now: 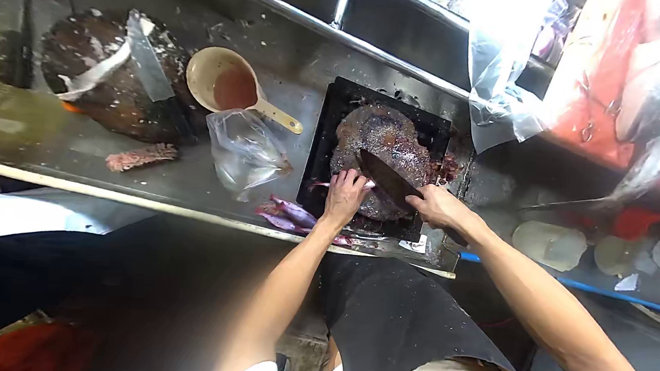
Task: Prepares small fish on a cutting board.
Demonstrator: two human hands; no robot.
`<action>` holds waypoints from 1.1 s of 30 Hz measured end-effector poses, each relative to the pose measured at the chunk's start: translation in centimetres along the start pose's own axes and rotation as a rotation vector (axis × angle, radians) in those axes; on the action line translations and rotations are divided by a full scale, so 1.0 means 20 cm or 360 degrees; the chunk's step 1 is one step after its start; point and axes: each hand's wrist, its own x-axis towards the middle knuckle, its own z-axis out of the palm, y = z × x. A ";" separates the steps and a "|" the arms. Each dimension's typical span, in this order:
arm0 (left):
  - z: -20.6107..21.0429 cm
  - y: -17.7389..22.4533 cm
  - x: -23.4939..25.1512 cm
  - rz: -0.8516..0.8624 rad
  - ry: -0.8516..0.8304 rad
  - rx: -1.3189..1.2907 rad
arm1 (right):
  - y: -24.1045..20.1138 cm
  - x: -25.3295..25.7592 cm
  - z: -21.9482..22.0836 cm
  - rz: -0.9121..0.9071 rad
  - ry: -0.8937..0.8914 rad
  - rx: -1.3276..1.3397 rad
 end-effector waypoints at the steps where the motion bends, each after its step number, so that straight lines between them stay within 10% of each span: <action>1: 0.02 0.01 -0.01 -0.0018 0.0044 -0.0005 | 0.00 0.02 0.02 0.0061 -0.0072 0.0200; 24: 0.00 0.06 0.02 -0.0217 0.0048 -0.0004 | 0.11 -0.13 0.10 0.0101 -0.0291 0.0478; 33: -0.08 0.05 0.07 -0.0061 -0.0341 0.0099 | 0.17 -0.37 0.06 -0.0156 0.0184 -0.0468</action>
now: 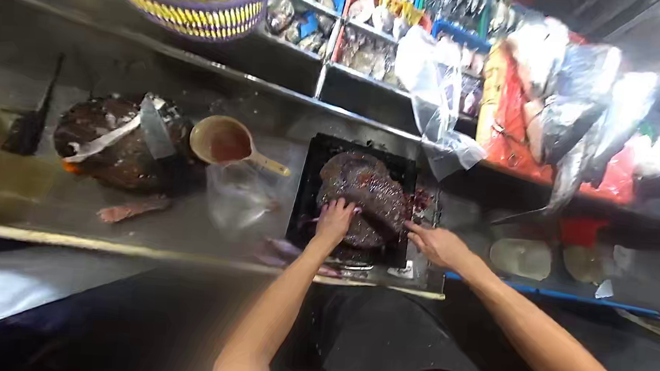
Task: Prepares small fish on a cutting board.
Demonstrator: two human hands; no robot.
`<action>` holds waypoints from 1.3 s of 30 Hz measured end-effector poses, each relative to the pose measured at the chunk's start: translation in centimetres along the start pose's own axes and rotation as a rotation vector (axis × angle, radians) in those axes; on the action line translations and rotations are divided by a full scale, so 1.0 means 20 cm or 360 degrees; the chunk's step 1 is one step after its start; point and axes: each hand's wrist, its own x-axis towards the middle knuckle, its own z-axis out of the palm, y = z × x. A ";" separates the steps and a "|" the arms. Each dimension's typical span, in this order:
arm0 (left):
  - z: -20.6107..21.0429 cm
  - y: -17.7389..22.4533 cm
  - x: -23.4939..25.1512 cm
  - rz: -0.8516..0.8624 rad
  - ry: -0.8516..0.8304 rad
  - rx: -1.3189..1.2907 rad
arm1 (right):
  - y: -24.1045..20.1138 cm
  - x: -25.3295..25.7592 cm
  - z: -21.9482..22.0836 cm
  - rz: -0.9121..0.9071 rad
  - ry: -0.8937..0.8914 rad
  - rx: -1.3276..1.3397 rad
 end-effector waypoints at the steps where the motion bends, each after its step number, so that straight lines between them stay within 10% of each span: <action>1: 0.01 -0.01 0.01 0.0021 0.0007 0.0008 | -0.02 0.01 0.03 0.0019 -0.0006 -0.0110; 39: 0.06 -0.02 0.09 0.0066 0.0022 0.0101 | -0.30 0.08 -0.22 -0.0165 0.0153 -0.0656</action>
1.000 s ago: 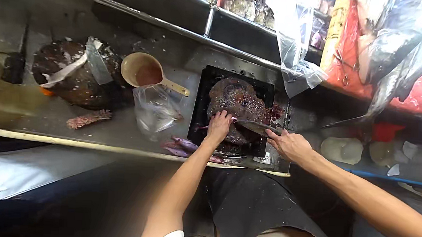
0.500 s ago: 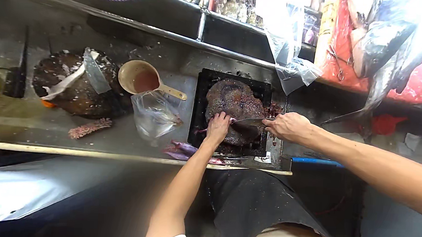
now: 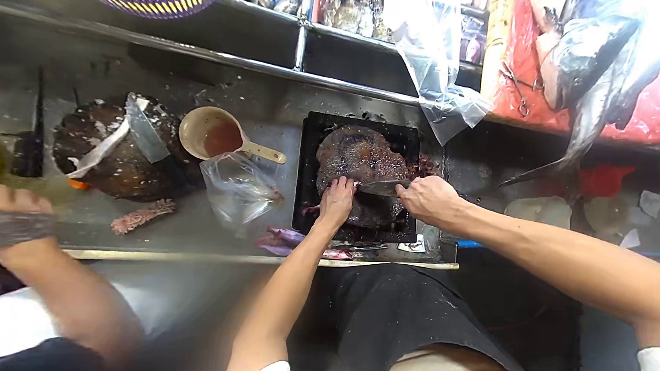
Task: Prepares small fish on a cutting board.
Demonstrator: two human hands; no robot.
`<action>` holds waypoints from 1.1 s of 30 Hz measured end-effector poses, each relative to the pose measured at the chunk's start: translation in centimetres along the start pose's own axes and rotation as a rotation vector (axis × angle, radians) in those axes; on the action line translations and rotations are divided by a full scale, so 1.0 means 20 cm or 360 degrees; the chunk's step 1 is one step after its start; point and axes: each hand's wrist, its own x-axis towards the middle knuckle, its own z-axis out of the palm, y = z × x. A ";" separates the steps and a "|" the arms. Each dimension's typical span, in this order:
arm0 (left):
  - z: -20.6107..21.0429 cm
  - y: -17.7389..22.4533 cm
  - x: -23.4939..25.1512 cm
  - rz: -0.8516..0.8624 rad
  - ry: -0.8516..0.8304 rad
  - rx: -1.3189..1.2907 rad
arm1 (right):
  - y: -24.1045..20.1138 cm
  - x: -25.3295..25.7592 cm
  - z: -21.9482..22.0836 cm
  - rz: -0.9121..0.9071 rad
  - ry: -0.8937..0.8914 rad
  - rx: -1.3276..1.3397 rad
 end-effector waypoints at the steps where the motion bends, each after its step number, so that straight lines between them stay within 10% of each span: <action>1: 0.00 0.01 0.00 -0.0016 -0.0012 0.0017 | -0.03 0.00 -0.02 0.0035 -0.0042 0.0044; 26: -0.13 -0.05 0.12 -0.0144 -0.0362 -0.0111 | -0.01 0.05 -0.02 0.0187 -0.0250 0.0341; 33: -0.12 -0.02 0.11 -0.0194 -0.0374 -0.0039 | -0.30 -0.02 -0.10 0.0395 -0.0203 0.0210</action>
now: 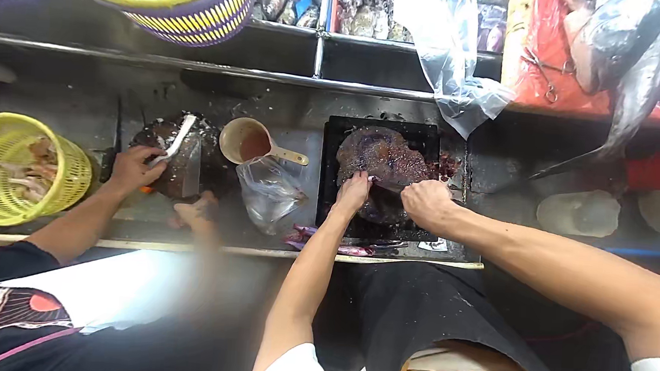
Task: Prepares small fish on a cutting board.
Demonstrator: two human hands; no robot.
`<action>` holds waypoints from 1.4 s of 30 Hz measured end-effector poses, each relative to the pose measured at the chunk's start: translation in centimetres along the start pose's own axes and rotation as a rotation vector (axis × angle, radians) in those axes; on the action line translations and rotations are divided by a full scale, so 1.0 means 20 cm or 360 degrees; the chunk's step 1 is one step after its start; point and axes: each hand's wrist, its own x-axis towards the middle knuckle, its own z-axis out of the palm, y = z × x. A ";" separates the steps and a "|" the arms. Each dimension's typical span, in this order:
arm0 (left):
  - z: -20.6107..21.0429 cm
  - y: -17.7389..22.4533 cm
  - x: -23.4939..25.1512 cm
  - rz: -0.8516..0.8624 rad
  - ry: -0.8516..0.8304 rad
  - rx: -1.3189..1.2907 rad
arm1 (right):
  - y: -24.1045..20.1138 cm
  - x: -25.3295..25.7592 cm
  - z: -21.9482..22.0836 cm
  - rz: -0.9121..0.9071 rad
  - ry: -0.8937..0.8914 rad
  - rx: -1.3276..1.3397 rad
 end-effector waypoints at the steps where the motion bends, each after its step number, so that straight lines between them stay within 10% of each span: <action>1: 0.00 0.01 0.00 -0.0027 0.0011 -0.0009 | -0.03 -0.01 0.00 0.0020 0.0011 -0.0024; 15: 0.06 0.06 -0.45 -0.0304 -0.0079 -0.0635 | -0.01 0.09 0.26 0.0221 0.0248 0.0556; 25: -0.10 -0.45 -0.88 -0.0171 -0.0052 -0.0124 | 0.39 0.25 0.64 0.0068 0.0315 0.1427; 34: 0.16 -0.33 -0.82 -0.0092 -0.0332 0.0056 | 0.46 0.33 0.79 -0.0039 -0.0100 0.1367; 42: -0.09 -0.54 -0.80 -0.0251 0.0063 -0.0560 | 0.36 0.27 0.71 0.0115 0.1070 0.1152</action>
